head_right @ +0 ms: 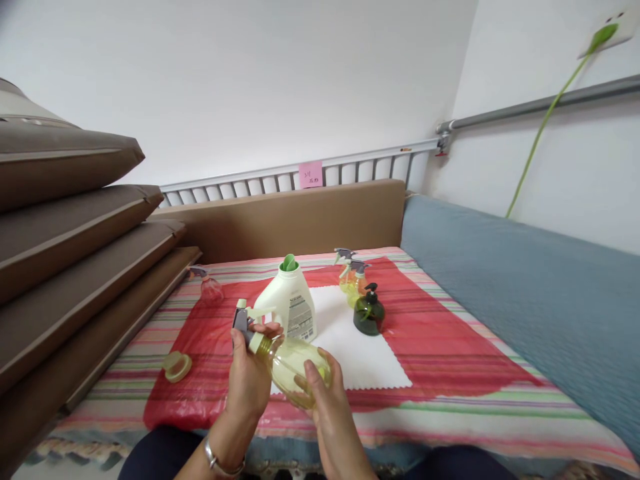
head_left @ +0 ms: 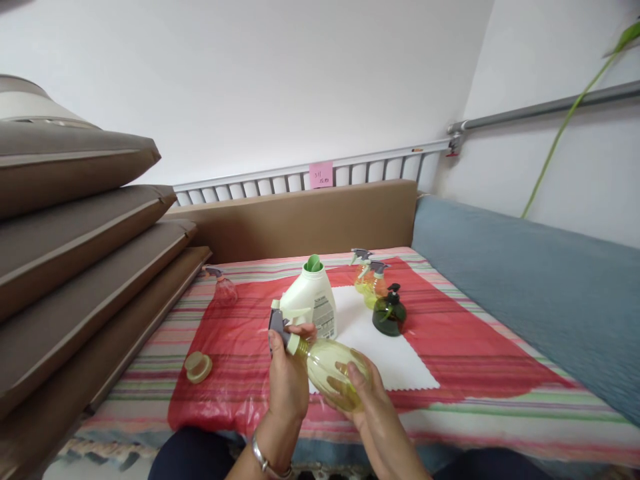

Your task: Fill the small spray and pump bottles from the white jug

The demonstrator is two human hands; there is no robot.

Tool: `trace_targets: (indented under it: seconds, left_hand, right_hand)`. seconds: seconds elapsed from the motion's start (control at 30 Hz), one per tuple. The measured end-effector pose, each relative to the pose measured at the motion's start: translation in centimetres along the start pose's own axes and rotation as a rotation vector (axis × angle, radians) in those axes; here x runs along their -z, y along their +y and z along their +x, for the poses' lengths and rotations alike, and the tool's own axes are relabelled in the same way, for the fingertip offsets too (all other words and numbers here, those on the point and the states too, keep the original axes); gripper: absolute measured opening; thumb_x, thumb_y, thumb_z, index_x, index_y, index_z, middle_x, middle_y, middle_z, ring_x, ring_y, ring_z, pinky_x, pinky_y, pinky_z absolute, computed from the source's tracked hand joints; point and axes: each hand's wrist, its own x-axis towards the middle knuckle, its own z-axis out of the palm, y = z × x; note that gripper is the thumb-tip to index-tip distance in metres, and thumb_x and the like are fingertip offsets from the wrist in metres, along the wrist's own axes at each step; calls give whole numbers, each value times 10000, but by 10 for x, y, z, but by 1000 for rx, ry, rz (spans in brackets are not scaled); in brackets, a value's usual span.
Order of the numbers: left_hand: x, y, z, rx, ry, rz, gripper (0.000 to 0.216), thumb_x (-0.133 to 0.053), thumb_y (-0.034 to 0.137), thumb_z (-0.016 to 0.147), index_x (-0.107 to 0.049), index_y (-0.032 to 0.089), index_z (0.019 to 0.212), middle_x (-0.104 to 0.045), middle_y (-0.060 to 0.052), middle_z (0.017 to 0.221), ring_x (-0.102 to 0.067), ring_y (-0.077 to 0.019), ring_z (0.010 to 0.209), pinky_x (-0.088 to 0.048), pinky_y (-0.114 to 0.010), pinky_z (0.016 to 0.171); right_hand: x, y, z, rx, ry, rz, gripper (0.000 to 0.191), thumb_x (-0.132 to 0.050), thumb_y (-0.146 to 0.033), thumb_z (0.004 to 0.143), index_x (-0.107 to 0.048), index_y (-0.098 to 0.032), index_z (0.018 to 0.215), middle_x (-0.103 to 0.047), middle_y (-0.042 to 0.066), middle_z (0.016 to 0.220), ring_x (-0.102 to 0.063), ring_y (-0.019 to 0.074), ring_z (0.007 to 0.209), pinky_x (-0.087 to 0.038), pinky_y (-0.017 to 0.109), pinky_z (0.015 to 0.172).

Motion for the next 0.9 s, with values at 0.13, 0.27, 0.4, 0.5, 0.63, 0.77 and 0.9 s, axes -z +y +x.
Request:
trace_targets:
  seconds: [0.13, 0.27, 0.4, 0.5, 0.63, 0.77, 0.9]
  left_hand:
    - [-2, -2, -4, -5, -4, 114, 393, -534, 541, 783, -623, 162, 729, -644, -43, 767, -619, -179, 847, -410, -330, 927]
    - [7, -6, -5, -3, -22, 168, 406, -541, 561, 768, -615, 163, 744, -646, -49, 782, -620, -181, 848, -420, -338, 911]
    - [14, -6, -3, -4, -49, 159, 376, -530, 546, 786, -595, 177, 758, -643, -28, 777, -620, -156, 845, -418, -317, 902]
    - [12, -2, -3, 1, -53, 163, 341, -530, 525, 797, -583, 189, 780, -633, -3, 774, -620, -148, 853, -412, -313, 906]
    - [9, 1, -4, -4, -78, 281, 344, -497, 525, 815, -552, 190, 764, -641, -15, 744, -628, -173, 828, -430, -329, 859]
    - [10, 2, -5, -30, -140, 361, 374, -450, 548, 828, -530, 195, 734, -630, -16, 679, -628, -186, 799, -429, -350, 847]
    - [12, 3, -4, -34, -155, 387, 374, -444, 542, 833, -532, 195, 726, -615, -11, 651, -623, -186, 802, -426, -355, 856]
  right_hand:
    - [1, 0, 0, -2, -11, -20, 749, -754, -531, 532, -416, -294, 1158, -551, 54, 1077, -638, 268, 845, -526, 420, 666]
    - [6, -1, -1, -68, -80, -37, 762, -706, -553, 602, -371, -286, 1233, -565, 79, 1078, -645, 259, 826, -508, 444, 703]
    - [15, -12, -9, -129, -247, -48, 894, -757, -443, 593, -255, -312, 1320, -500, 114, 1245, -642, 257, 908, -471, 441, 810]
    - [19, -20, -15, -150, -373, -43, 988, -791, -297, 570, -191, -315, 1355, -504, 97, 1276, -599, 231, 1023, -453, 385, 876]
    - [23, -19, -14, -231, -420, -156, 677, -642, -480, 718, -380, -202, 1277, -674, 90, 957, -664, 169, 681, -519, 258, 532]
    - [25, -11, -8, -432, -471, -175, 718, -289, -692, 799, -577, -81, 1043, -661, 76, 608, -564, 103, 378, -418, 173, 331]
    - [29, -7, -4, -518, -548, -119, 763, -232, -707, 799, -579, -77, 1057, -681, 98, 645, -595, 110, 409, -428, 164, 351]
